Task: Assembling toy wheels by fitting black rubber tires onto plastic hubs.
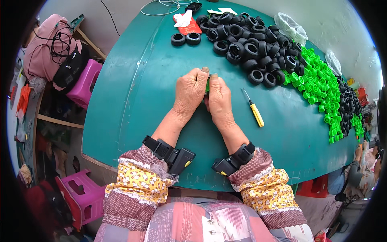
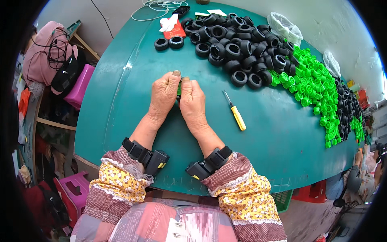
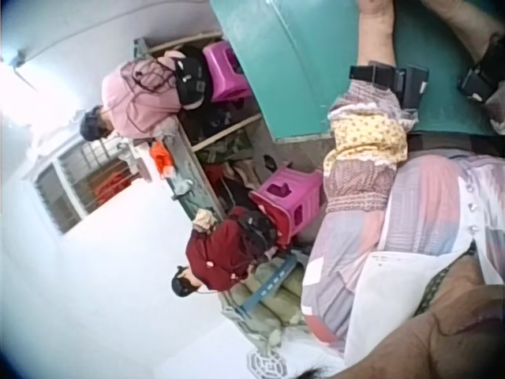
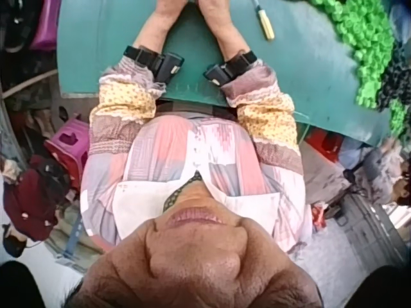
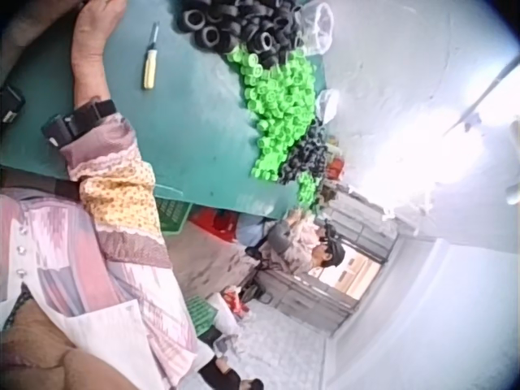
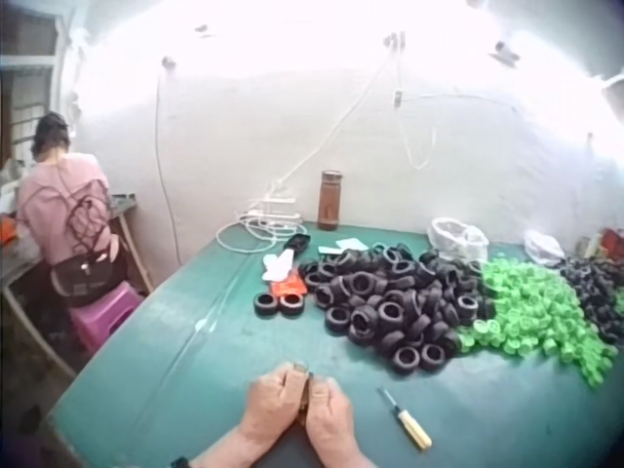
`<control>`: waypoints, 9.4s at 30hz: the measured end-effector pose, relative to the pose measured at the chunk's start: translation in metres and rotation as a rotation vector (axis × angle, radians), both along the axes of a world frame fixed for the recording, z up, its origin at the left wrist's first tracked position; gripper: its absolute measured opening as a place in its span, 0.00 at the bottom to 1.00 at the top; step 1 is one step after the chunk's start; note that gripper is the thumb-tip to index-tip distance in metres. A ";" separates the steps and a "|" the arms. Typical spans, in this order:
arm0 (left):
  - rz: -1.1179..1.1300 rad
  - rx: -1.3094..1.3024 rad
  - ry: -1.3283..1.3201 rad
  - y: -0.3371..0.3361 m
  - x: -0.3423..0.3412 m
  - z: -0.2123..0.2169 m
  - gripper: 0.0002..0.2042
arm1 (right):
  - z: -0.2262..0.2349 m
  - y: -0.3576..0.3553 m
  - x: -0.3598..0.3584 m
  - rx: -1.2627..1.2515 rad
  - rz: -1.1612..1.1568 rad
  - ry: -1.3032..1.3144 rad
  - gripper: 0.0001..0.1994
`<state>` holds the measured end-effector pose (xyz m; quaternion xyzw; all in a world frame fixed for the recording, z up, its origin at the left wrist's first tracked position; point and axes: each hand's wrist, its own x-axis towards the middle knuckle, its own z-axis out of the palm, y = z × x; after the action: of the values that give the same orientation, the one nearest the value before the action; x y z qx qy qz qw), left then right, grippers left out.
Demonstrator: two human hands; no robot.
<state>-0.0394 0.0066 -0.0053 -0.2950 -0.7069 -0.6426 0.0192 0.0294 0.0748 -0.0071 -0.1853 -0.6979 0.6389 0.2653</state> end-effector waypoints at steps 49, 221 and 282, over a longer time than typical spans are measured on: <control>-0.013 0.098 -0.149 -0.008 -0.011 0.004 0.21 | 0.004 -0.016 -0.001 -0.029 0.019 -0.034 0.17; -0.567 0.175 -0.694 0.056 0.034 0.014 0.18 | 0.008 0.068 0.069 0.466 -0.178 -0.020 0.16; -0.424 -0.218 -0.300 0.030 0.062 0.012 0.08 | 0.007 0.048 0.077 0.225 -0.155 0.007 0.10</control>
<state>0.0224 0.0365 0.0069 -0.3381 -0.6892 -0.5889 -0.2525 0.1064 0.1232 -0.0006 -0.2053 -0.7478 0.5349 0.3356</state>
